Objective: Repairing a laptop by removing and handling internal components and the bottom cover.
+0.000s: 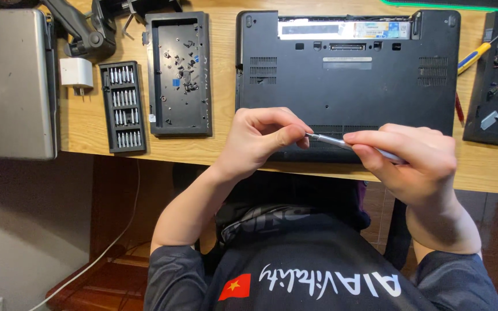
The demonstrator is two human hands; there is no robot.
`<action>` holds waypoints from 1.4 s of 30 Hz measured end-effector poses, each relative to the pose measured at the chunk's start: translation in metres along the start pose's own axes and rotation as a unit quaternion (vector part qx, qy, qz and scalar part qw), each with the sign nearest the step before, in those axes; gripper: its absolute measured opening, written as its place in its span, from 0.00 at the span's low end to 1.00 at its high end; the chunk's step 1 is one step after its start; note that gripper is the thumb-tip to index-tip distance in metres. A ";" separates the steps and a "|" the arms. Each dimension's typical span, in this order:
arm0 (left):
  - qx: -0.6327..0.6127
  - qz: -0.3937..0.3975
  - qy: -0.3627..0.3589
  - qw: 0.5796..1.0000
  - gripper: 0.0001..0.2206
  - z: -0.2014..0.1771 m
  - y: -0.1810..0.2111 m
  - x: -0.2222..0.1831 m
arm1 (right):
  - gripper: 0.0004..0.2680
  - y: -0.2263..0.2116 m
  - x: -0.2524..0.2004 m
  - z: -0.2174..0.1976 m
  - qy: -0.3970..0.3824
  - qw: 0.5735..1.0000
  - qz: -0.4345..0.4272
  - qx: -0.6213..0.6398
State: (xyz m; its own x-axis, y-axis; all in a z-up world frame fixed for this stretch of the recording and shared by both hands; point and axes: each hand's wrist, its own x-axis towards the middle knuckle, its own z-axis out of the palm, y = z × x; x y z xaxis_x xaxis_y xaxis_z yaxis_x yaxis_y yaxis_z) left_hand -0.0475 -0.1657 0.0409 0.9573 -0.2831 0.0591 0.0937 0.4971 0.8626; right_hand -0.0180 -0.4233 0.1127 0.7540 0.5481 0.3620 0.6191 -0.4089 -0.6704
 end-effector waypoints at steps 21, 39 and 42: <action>0.255 0.024 0.022 0.966 0.04 0.009 0.012 -0.006 | 0.10 0.014 0.011 -0.021 -0.128 0.983 0.122 0.054; 0.160 0.002 0.067 0.985 0.07 0.027 -0.014 0.007 | 0.04 0.026 0.007 -0.011 0.035 0.978 0.061 0.196; 0.218 0.019 0.060 0.974 0.07 0.027 -0.008 0.007 | 0.05 0.027 0.008 -0.012 0.027 0.981 0.045 0.186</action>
State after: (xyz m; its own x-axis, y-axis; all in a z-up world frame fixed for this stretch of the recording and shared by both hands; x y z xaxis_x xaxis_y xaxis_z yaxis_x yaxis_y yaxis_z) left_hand -0.0488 -0.1939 0.0483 0.9854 -0.1598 0.0586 -0.0425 0.1025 0.9938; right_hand 0.0075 -0.4387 0.1055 0.8188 0.4788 0.3168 0.4340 -0.1549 -0.8875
